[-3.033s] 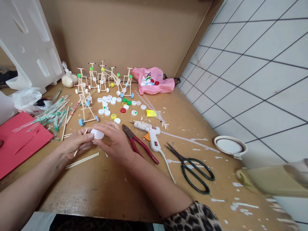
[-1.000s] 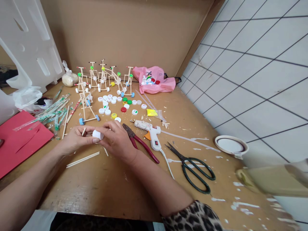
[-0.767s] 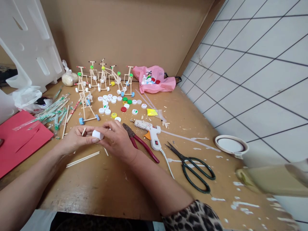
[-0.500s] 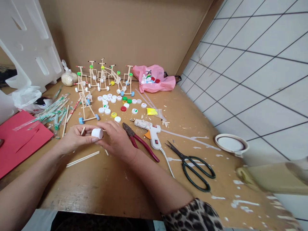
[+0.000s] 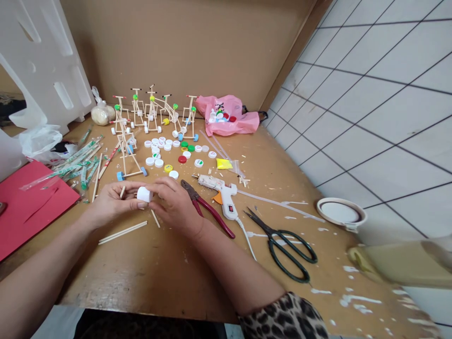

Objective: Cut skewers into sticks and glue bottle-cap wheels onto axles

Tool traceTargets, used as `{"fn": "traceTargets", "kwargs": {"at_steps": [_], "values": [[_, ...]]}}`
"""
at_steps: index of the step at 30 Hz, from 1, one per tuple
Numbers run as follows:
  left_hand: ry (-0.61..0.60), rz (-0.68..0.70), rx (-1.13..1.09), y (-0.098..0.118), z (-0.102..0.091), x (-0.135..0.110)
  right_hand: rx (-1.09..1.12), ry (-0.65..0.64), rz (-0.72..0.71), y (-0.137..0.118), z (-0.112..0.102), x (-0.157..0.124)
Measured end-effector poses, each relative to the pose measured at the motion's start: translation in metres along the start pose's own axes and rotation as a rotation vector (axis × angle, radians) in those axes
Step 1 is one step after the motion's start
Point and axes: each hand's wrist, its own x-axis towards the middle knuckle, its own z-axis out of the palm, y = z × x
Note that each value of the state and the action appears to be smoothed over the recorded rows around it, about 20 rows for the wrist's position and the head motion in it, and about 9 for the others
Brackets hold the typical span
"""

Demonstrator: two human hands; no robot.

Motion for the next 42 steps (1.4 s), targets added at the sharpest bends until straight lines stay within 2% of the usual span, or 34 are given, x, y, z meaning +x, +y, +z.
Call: {"fn": "traceTargets", "kwargs": {"at_steps": [11,28,34,42], "values": [[0.001,-0.006,0.014,-0.002,-0.001,0.000,-0.030,-0.039,0.015,-0.002,-0.002,0.003],[-0.096,-0.205,-0.082,0.003,0.001,-0.002,0.005,-0.048,0.067,-0.011,-0.001,0.006],[-0.054,-0.206,-0.092,-0.004,-0.004,0.000,-0.027,-0.064,0.135,-0.003,-0.006,0.005],[-0.156,-0.229,-0.216,-0.002,-0.006,-0.001,-0.081,-0.014,0.165,-0.002,-0.020,0.002]]}}
